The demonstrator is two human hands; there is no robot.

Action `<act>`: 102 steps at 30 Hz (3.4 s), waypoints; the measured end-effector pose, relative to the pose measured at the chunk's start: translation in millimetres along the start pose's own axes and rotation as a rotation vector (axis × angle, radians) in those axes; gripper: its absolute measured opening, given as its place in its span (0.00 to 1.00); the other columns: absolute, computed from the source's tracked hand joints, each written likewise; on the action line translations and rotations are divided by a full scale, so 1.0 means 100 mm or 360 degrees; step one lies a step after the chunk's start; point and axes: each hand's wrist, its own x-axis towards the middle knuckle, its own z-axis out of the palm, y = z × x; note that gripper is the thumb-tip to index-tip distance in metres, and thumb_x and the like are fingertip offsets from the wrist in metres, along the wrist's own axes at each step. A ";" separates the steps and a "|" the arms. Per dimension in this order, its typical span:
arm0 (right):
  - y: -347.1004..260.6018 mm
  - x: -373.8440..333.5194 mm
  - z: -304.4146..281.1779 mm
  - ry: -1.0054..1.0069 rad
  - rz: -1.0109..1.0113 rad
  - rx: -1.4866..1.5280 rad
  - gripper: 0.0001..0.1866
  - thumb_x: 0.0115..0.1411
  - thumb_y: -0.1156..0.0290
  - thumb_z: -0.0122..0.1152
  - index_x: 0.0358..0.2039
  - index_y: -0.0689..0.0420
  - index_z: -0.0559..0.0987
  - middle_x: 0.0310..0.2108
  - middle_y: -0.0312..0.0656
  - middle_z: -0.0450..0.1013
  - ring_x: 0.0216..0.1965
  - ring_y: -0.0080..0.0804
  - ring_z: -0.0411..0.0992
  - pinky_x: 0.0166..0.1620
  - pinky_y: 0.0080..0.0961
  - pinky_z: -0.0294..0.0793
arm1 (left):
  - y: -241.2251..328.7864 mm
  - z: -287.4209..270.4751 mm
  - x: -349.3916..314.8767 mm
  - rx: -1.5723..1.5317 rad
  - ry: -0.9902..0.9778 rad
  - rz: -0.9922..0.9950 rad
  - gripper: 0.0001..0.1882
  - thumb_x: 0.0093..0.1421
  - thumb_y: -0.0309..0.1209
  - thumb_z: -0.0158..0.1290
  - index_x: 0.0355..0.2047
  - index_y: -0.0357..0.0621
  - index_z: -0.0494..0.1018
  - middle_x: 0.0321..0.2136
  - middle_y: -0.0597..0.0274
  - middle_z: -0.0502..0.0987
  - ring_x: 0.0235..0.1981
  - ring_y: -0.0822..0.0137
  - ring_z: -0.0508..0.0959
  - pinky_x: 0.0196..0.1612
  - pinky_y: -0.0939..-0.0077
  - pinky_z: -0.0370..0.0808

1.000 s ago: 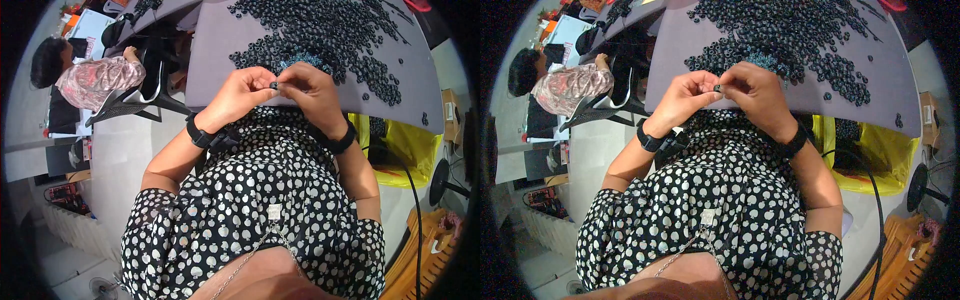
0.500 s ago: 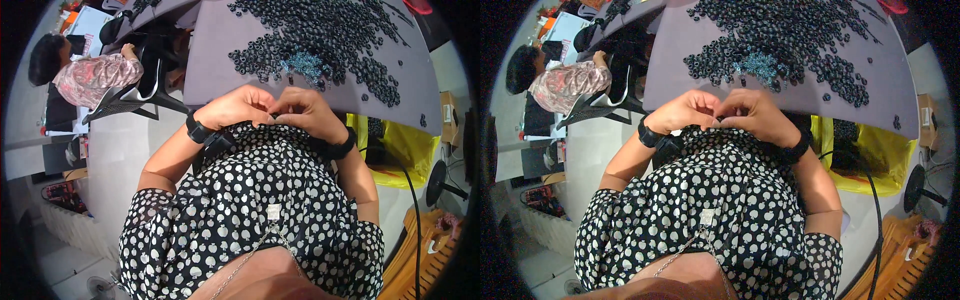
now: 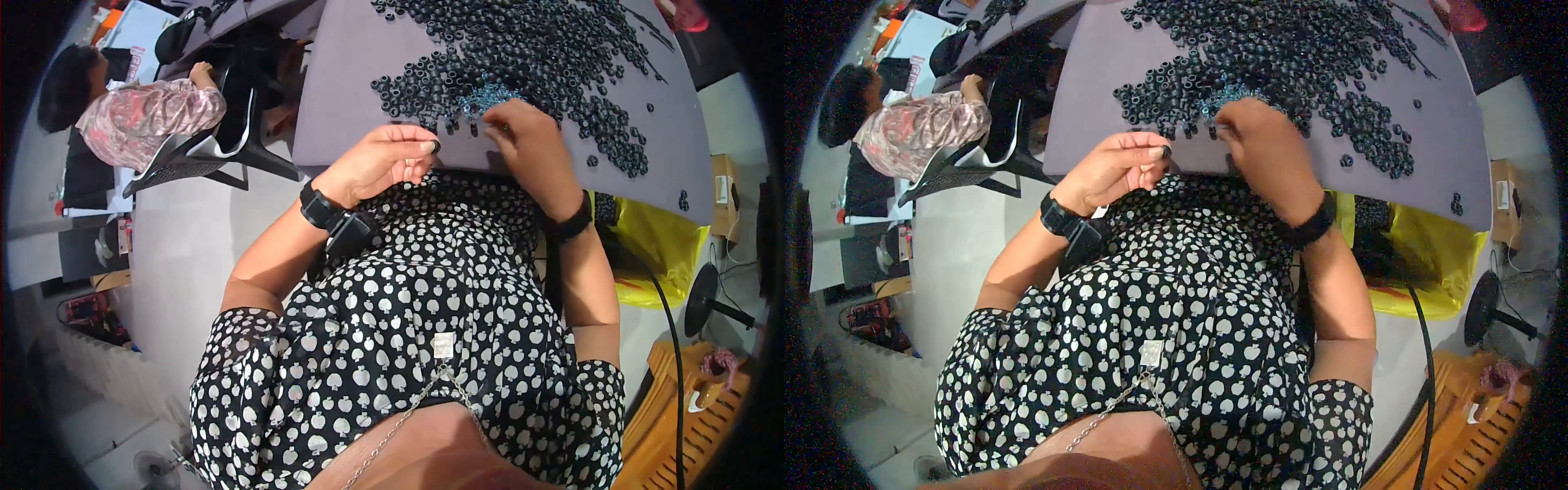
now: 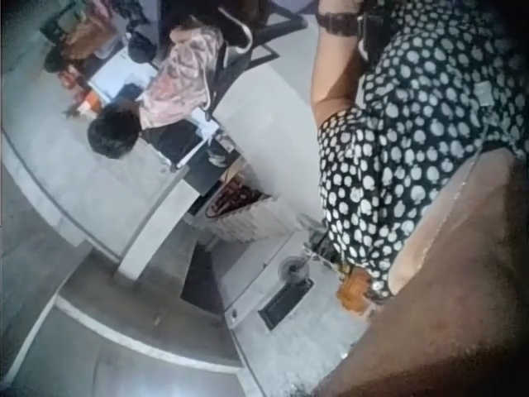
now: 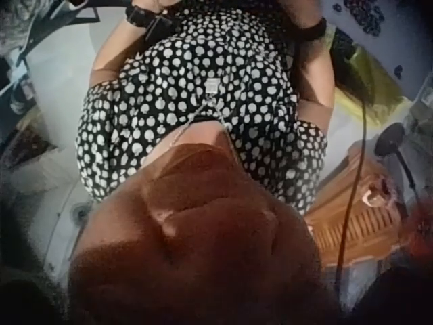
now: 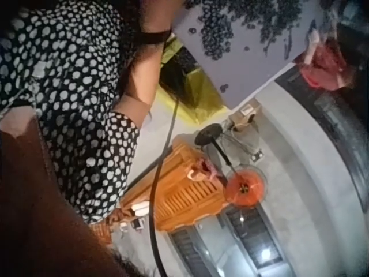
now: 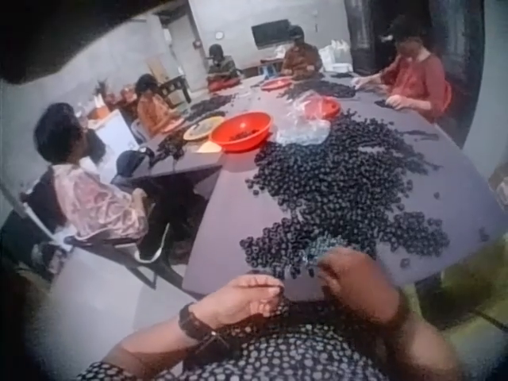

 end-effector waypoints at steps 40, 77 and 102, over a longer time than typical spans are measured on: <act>-0.30 -0.09 0.18 0.0054 0.0374 0.1607 0.04 0.58 0.78 0.59 0.34 0.61 0.78 0.26 0.33 0.75 0.24 0.15 0.71 0.28 0.12 0.70 | 0.11 0.30 0.01 -0.0131 0.0027 0.0062 0.10 0.64 0.30 0.50 0.42 0.38 0.73 0.28 0.65 0.75 0.25 0.75 0.74 0.29 0.82 0.73; -0.24 -0.09 0.04 -0.0752 0.0405 0.1590 0.11 0.57 0.76 0.60 0.42 0.61 0.78 0.29 0.32 0.74 0.27 0.16 0.71 0.28 0.12 0.69 | -0.01 0.18 -0.04 -0.0027 -0.0312 -0.0090 0.08 0.64 0.29 0.50 0.39 0.36 0.72 0.24 0.66 0.75 0.23 0.76 0.75 0.28 0.85 0.72; 0.13 -0.29 -0.35 0.0041 0.0158 0.0290 0.07 0.58 0.77 0.57 0.38 0.60 0.78 0.31 0.36 0.73 0.26 0.18 0.72 0.31 0.14 0.70 | 0.43 0.21 0.11 0.1505 0.0485 0.0590 0.09 0.61 0.33 0.54 0.33 0.39 0.76 0.21 0.72 0.73 0.22 0.81 0.69 0.25 0.85 0.67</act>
